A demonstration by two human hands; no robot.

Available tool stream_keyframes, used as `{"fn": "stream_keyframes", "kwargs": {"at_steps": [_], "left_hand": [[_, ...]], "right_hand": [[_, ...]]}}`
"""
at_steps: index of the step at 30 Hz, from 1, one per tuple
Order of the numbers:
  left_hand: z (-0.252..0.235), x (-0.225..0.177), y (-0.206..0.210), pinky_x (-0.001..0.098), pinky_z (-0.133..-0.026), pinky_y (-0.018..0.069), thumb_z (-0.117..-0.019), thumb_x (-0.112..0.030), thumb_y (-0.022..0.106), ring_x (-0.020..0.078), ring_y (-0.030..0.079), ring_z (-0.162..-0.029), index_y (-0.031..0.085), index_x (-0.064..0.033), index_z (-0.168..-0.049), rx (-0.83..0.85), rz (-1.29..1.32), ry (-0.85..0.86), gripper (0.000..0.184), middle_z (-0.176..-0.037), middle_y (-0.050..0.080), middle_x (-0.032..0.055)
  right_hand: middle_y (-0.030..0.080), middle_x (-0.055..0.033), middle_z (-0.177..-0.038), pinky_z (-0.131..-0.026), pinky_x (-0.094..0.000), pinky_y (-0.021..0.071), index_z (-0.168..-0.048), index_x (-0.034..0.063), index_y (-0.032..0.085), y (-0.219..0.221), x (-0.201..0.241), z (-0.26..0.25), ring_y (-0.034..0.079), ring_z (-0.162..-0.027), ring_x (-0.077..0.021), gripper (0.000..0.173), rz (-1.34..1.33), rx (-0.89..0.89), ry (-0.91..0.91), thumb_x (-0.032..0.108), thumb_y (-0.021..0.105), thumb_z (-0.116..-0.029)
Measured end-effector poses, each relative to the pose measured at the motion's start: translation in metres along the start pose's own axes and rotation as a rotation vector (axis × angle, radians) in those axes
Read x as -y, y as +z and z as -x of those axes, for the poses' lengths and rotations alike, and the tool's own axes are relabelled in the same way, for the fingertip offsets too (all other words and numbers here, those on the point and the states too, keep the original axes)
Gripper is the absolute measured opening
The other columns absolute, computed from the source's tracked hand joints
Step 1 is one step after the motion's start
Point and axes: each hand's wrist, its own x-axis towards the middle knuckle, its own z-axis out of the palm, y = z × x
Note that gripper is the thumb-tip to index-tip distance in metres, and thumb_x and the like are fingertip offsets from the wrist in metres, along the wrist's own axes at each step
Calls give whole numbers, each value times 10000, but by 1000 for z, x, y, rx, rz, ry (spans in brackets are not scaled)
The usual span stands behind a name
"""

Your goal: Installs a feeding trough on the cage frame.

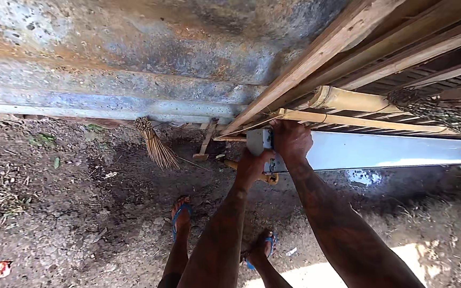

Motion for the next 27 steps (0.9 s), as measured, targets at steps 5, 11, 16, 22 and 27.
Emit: {"fn": "stream_keyframes", "kwargs": {"at_steps": [5,11,16,22,27], "left_hand": [[2,-2,-5,518,-789,576,-880,-571,719,303,672,-1001,590,-135,-1328,73,39,-1,638,-1141,678,165],[7,1,-3,555,-877,555,-853,-659,700,338,649,-1104,587,-163,-1370,36,34,-39,725,-1251,659,172],[0,5,-9,577,-886,536,-844,-739,645,351,614,-1177,554,-197,-1426,18,-72,-17,800,-1339,624,169],[-10,29,-40,540,-982,511,-1003,-748,247,320,600,-1224,447,-123,-1512,49,52,68,831,-1360,612,162],[-56,83,-47,437,-910,560,-1088,-517,403,273,661,-1079,474,-18,-1449,-232,187,145,621,-1278,631,197]], "right_hand": [[749,-89,-1144,-902,-566,563,-1144,144,768,-22,-23,19,703,-1088,-292,277,-351,-89,-213,350,640,-1011],[699,-116,-1270,-983,-461,548,-1241,65,712,-20,-99,87,657,-1185,-225,355,-580,-249,-4,322,607,-1019],[714,-165,-1198,-971,-399,577,-1251,-35,656,29,-144,135,698,-1108,-214,350,-837,38,339,218,614,-1013],[658,-202,-1284,-969,-406,570,-1423,-76,471,87,-137,127,674,-1141,-236,523,-1279,43,310,238,563,-1014],[605,-157,-1343,-931,-447,568,-1521,66,319,135,-151,101,663,-1143,-255,657,-1758,0,668,560,273,-1090]]}}
